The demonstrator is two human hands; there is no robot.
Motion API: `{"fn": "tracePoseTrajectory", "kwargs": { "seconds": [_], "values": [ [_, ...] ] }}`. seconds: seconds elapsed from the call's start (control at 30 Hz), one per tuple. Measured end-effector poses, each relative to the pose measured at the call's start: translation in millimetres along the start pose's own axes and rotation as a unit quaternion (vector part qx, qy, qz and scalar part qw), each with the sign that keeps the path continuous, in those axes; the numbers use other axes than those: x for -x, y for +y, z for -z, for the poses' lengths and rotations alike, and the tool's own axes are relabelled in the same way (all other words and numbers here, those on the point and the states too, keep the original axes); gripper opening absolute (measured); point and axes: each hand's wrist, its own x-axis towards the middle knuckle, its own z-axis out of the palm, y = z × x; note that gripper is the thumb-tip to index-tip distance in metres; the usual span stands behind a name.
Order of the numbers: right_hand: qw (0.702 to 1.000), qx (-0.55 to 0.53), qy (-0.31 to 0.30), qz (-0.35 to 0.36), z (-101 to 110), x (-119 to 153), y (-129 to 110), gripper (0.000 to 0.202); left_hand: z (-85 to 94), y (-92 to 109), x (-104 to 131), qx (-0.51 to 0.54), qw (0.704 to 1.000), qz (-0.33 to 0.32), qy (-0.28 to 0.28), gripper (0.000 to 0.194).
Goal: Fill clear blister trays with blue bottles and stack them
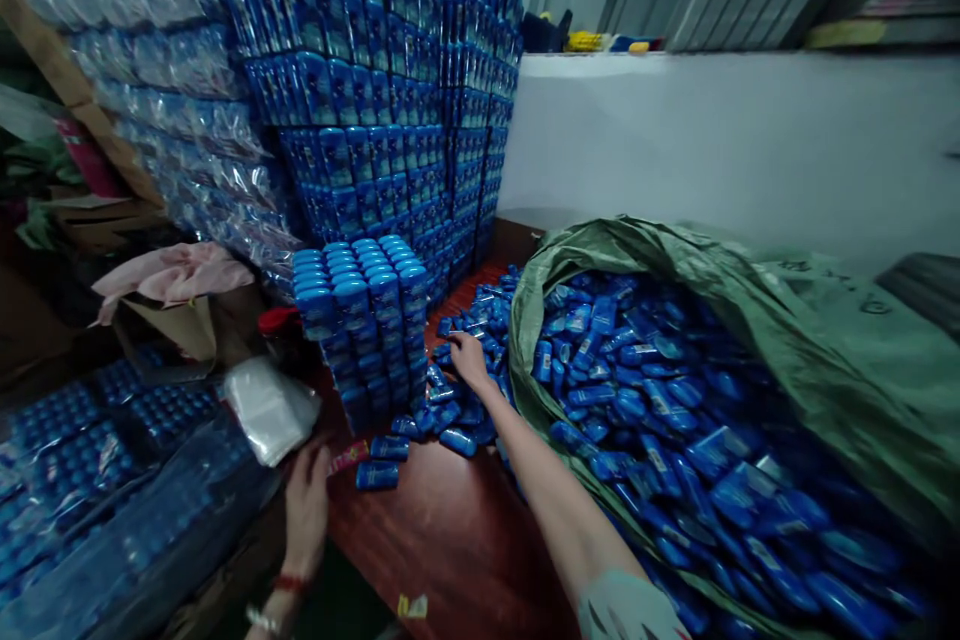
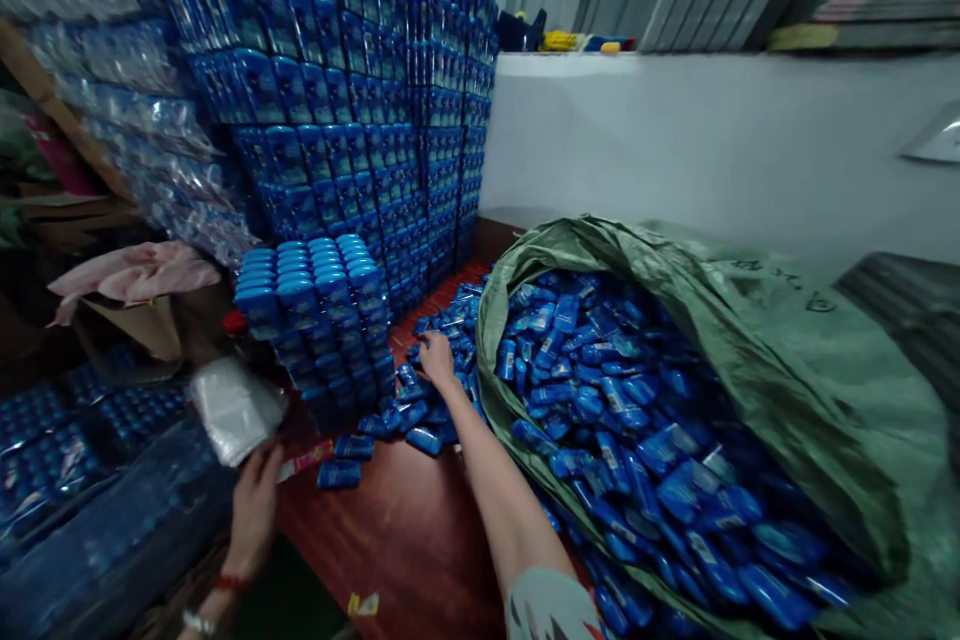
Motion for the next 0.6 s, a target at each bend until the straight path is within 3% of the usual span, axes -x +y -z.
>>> {"fn": "tracePoseTrajectory", "kwargs": {
  "seconds": [0.07, 0.13, 0.3, 0.43, 0.6],
  "values": [
    [0.995, 0.091, -0.032, 0.016, -6, -13, 2, 0.033, -1.1, -31, 26, -0.066, 0.994, -0.003, -0.085, 0.047],
    [0.983, 0.169, -0.065, 0.026, -15, -28, 1, 0.037, -9.9, -48, 39, -0.103, 0.987, -0.010, -0.123, 0.051],
    [0.947, 0.291, -0.128, 0.040, -32, -49, -1, 0.045, -43.1, -56, 39, -0.139, 0.987, -0.002, -0.080, 0.058],
    [0.930, 0.331, -0.148, 0.065, -36, -31, 4, 0.045, -61.7, -56, 39, -0.158, 0.983, -0.012, -0.091, 0.054],
    [0.929, 0.345, -0.115, 0.069, -34, 22, 10, 0.043, -74.9, -50, 44, -0.153, 0.982, -0.012, -0.108, 0.053]
  ]
}}
